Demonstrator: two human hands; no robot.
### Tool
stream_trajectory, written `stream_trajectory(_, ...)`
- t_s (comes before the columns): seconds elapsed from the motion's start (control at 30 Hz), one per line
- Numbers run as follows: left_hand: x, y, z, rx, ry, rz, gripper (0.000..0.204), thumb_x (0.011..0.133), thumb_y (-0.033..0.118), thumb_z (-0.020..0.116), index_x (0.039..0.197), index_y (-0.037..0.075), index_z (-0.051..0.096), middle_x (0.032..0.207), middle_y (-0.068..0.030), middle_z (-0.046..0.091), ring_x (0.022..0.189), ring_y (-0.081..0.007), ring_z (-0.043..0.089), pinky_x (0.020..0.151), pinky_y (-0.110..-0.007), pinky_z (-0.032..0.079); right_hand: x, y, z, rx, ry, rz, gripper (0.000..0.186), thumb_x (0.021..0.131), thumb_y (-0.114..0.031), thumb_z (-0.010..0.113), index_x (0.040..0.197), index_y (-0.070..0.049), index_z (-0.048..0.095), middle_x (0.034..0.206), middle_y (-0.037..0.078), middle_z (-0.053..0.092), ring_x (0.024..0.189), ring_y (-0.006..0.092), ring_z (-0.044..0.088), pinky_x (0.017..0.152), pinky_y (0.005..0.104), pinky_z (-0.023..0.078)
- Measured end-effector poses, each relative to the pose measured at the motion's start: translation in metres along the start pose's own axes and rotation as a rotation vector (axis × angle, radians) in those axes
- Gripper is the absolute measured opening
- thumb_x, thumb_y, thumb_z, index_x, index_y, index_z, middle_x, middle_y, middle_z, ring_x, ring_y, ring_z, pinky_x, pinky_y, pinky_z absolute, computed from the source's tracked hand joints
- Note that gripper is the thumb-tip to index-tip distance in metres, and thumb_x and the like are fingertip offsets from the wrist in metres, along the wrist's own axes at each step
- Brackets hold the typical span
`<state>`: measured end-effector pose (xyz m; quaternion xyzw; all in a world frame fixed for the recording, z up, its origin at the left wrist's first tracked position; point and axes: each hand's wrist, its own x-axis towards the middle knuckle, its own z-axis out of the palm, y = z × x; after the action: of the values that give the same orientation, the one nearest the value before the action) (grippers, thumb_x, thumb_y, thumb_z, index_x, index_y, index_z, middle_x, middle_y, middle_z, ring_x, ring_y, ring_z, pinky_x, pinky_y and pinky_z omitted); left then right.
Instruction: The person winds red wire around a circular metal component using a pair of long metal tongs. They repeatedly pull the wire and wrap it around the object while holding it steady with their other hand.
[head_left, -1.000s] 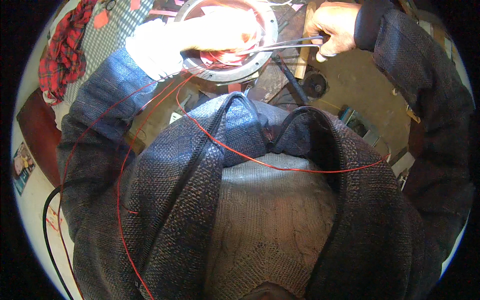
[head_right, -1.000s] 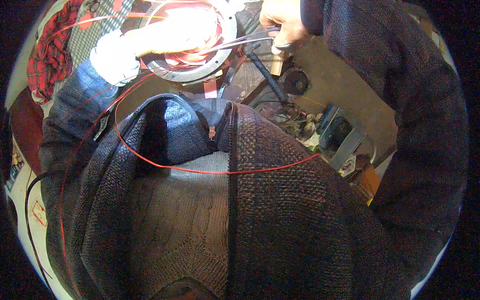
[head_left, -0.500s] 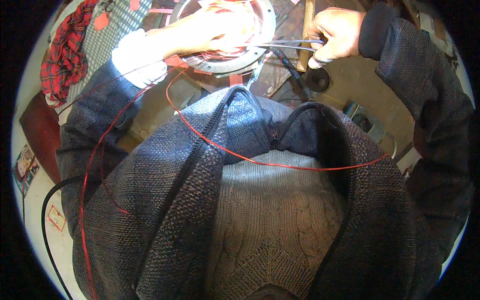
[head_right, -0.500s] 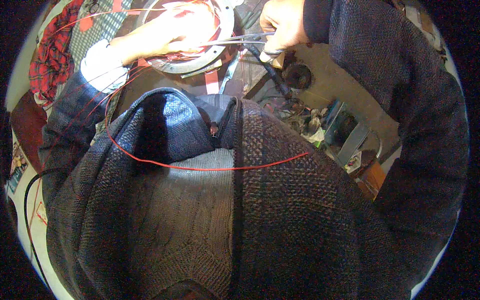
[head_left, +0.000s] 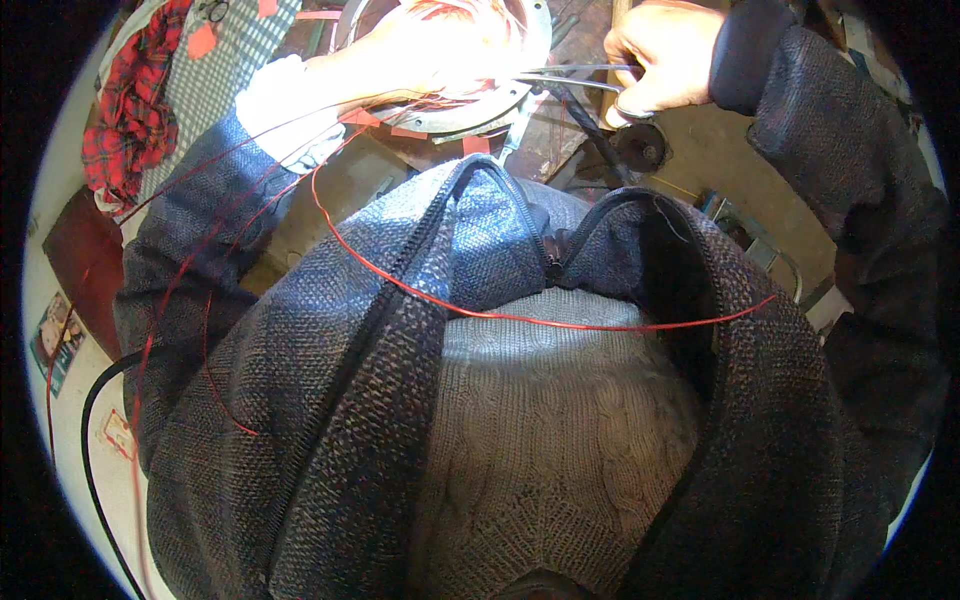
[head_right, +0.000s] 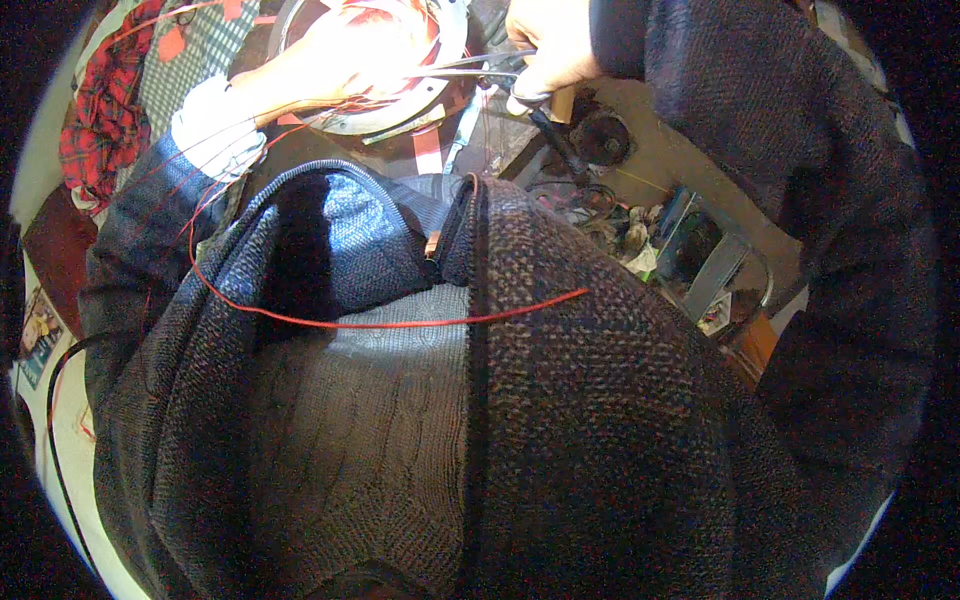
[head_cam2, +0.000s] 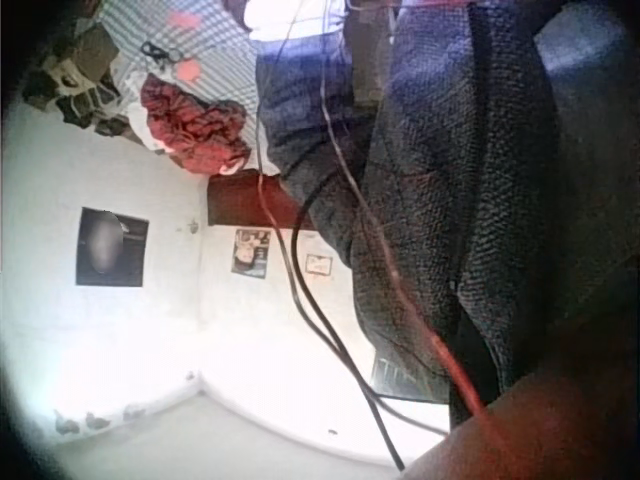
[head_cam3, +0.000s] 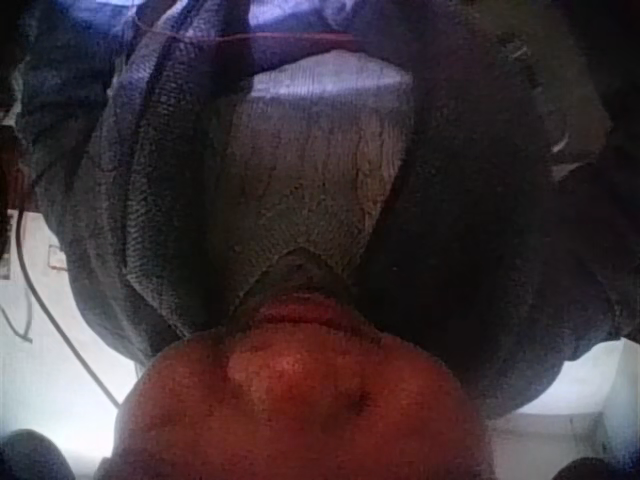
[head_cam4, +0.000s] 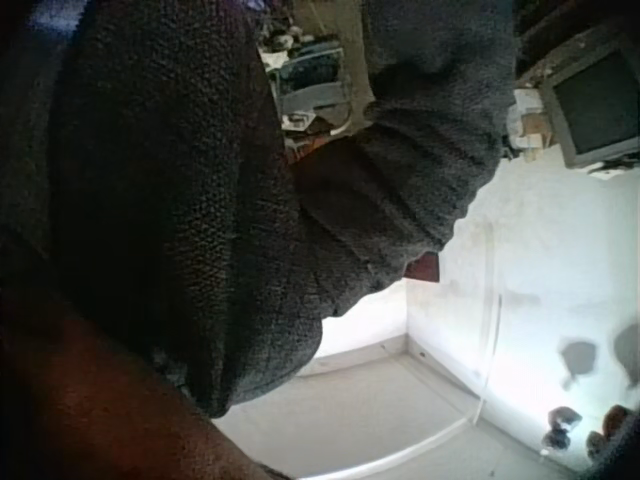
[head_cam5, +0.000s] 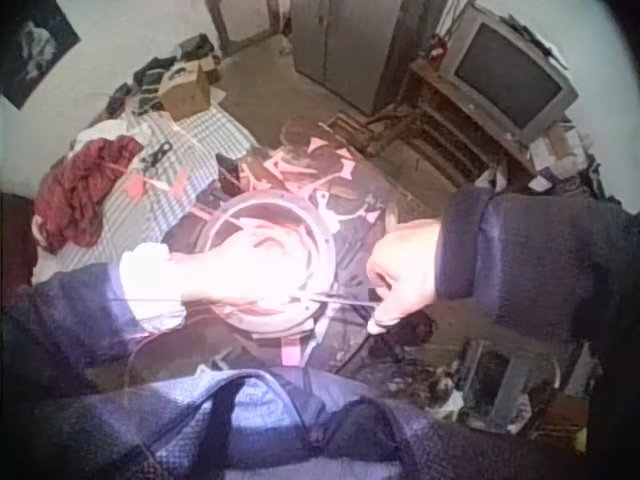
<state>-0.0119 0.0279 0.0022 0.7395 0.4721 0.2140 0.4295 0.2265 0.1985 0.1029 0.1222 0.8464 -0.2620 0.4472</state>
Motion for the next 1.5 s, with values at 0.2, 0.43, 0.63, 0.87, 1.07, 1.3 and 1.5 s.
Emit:
stream_trajectory(0.2,0.004,-0.002,-0.002,0.014,-0.010,0.004,0.043,0.101,0.021,0.058,0.142,0.008,0.058,0.128,-0.0088,0.066,0.120,-0.0239,0.060,0.103,-0.041,0.047,0.006,0.018,0.000,-0.148,0.122,-0.131,0.037,0.078,-0.039,0.082,0.085,-0.004,0.073,0.082,0.016,0.072,0.081,0.0354,0.072,0.074,0.0462,0.055)
stream_trajectory(0.43,0.012,-0.003,-0.009,0.038,-0.006,0.005,0.044,0.101,0.019,0.059,0.142,0.007,0.058,0.126,-0.0083,0.066,0.117,-0.0225,0.061,0.101,-0.039,0.048,0.023,0.032,0.006,-0.207,0.189,-0.172,0.031,0.078,-0.033,0.083,0.085,-0.005,0.072,0.081,0.016,0.072,0.080,0.0354,0.071,0.072,0.0465,0.054)
stream_trajectory(0.63,0.023,-0.005,-0.005,0.067,-0.017,0.005,0.044,0.100,0.018,0.059,0.143,0.007,0.057,0.124,-0.0078,0.067,0.115,-0.0214,0.062,0.099,-0.038,0.049,0.033,0.030,0.009,-0.133,0.130,-0.198,0.034,0.078,-0.036,0.083,0.079,-0.004,0.071,0.077,0.017,0.071,0.079,0.0346,0.071,0.071,0.0457,0.053)
stream_trajectory(0.87,0.033,-0.009,-0.008,0.095,-0.051,-0.007,0.045,0.100,0.016,0.060,0.143,0.006,0.057,0.122,-0.0073,0.067,0.113,-0.0200,0.063,0.097,-0.036,0.050,0.028,0.005,0.014,0.152,0.017,-0.082,0.039,0.082,-0.040,0.083,0.088,-0.001,0.076,0.078,0.016,0.073,0.075,0.0290,0.071,0.070,0.0428,0.054)
stream_trajectory(1.07,0.025,-0.003,-0.019,0.094,-0.044,-0.002,0.045,0.099,0.015,0.060,0.143,0.006,0.056,0.120,-0.0069,0.068,0.111,-0.0189,0.063,0.096,-0.035,0.051,0.060,0.008,0.007,0.259,-0.095,-0.191,0.035,0.083,-0.036,0.082,0.088,-0.001,0.075,0.076,0.014,0.072,0.071,0.0253,0.069,0.067,0.0401,0.052)
stream_trajectory(1.3,0.000,0.010,-0.025,0.082,-0.022,-0.004,0.046,0.099,0.013,0.061,0.143,0.005,0.056,0.118,-0.0064,0.069,0.109,-0.0175,0.064,0.094,-0.033,0.052,0.067,0.004,0.008,0.339,-0.194,-0.165,0.030,0.084,-0.030,0.081,0.087,-0.002,0.072,0.072,0.011,0.068,0.063,0.0213,0.065,0.060,0.0356,0.051)
stream_trajectory(1.5,-0.023,0.021,-0.047,0.105,0.046,-0.034,0.046,0.098,0.011,0.062,0.144,0.005,0.055,0.116,-0.0059,0.069,0.107,-0.0164,0.065,0.092,-0.032,0.053,0.050,0.002,0.015,0.394,-0.187,-0.097,0.025,0.085,-0.025,0.079,0.086,-0.002,0.070,0.068,0.009,0.065,0.056,0.0179,0.063,0.053,0.0318,0.049)
